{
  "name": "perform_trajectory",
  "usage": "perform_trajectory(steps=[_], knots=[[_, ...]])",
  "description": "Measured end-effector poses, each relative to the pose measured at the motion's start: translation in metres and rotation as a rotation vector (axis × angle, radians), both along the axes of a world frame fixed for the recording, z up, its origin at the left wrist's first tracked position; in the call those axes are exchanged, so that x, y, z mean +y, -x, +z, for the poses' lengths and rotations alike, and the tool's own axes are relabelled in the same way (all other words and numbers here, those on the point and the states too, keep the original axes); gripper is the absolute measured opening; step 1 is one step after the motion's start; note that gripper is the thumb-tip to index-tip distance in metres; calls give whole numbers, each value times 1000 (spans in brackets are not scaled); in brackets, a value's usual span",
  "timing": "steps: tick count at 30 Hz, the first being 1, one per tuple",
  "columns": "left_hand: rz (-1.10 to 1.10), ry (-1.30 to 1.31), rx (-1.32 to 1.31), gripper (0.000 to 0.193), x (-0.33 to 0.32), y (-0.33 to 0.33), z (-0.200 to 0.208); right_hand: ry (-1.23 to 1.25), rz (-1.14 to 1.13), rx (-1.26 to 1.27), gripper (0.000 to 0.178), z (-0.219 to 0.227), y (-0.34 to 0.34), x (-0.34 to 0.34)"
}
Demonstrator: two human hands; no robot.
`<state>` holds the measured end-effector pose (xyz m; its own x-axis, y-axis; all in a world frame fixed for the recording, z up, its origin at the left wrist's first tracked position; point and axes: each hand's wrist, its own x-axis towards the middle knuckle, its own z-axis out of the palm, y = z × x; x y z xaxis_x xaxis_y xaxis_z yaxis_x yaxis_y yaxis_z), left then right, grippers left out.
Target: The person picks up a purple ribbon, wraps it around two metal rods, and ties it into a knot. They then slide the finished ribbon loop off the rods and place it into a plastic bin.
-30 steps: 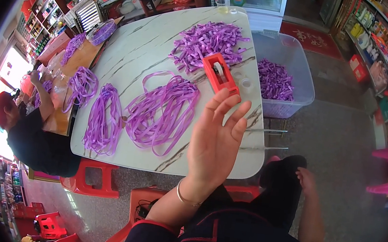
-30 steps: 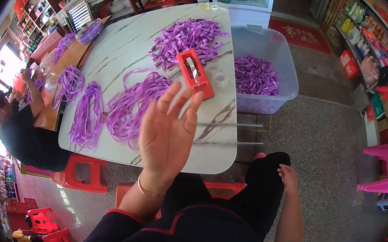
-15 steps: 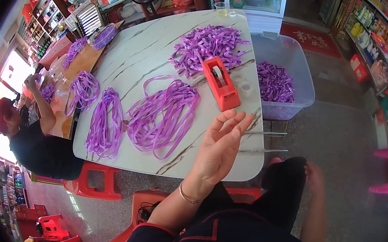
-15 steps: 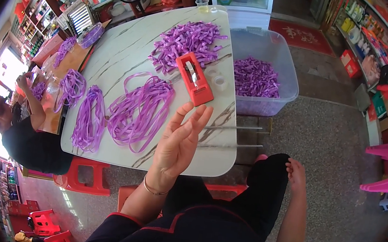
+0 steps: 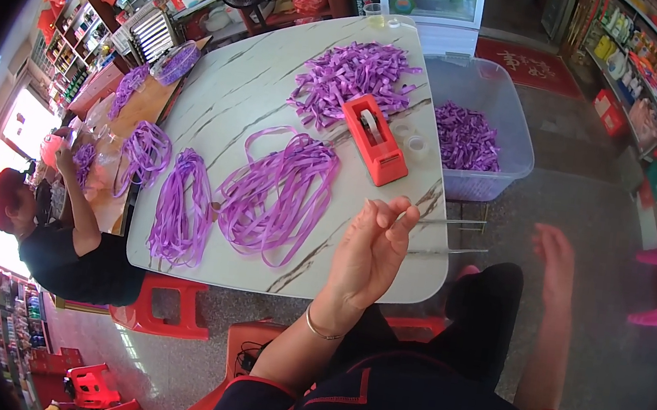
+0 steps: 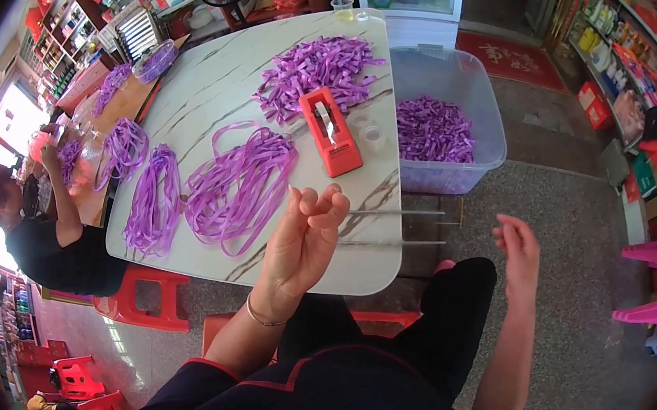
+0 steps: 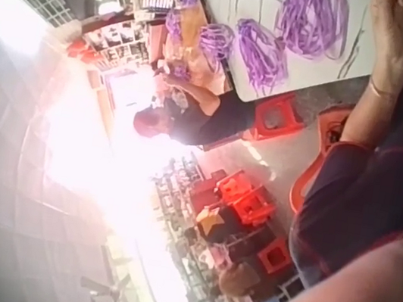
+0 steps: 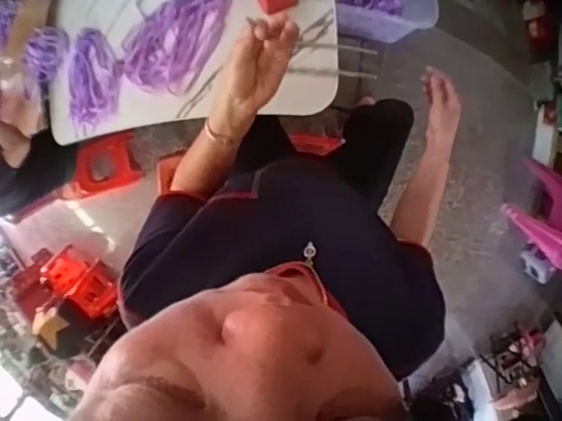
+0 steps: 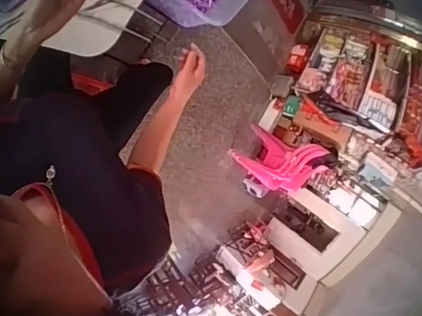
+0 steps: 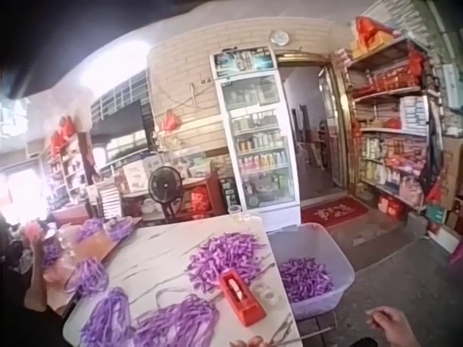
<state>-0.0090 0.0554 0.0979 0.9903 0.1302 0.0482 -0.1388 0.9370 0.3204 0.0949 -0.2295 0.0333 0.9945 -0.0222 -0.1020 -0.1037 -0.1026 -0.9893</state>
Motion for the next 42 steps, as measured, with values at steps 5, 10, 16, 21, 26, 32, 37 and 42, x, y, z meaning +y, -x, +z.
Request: perform_trajectory(steps=[5,10,16,21,26,32,37,42], knots=[[-147,139,-99,43,-7,-5,0,118,353,-417,14,66,45,74],[-172,149,-133,43,-15,-5,-4,181,485,-764,29,88,68,113],[-137,86,-66,42,-20,-3,0,297,460,-965,52,73,76,129],[-49,-50,-77,42,-21,-2,-7,237,465,-884,55,68,84,131],[181,-401,-157,35,-24,-1,-14,138,521,-730,54,64,90,126],[431,-978,-147,22,-21,7,-15,-232,663,-288,49,60,89,116],[600,-1648,-261,39,-7,13,-9,-661,789,127,37,57,85,108],[692,-1759,-403,30,4,11,-16,-613,860,120,36,52,85,108]])
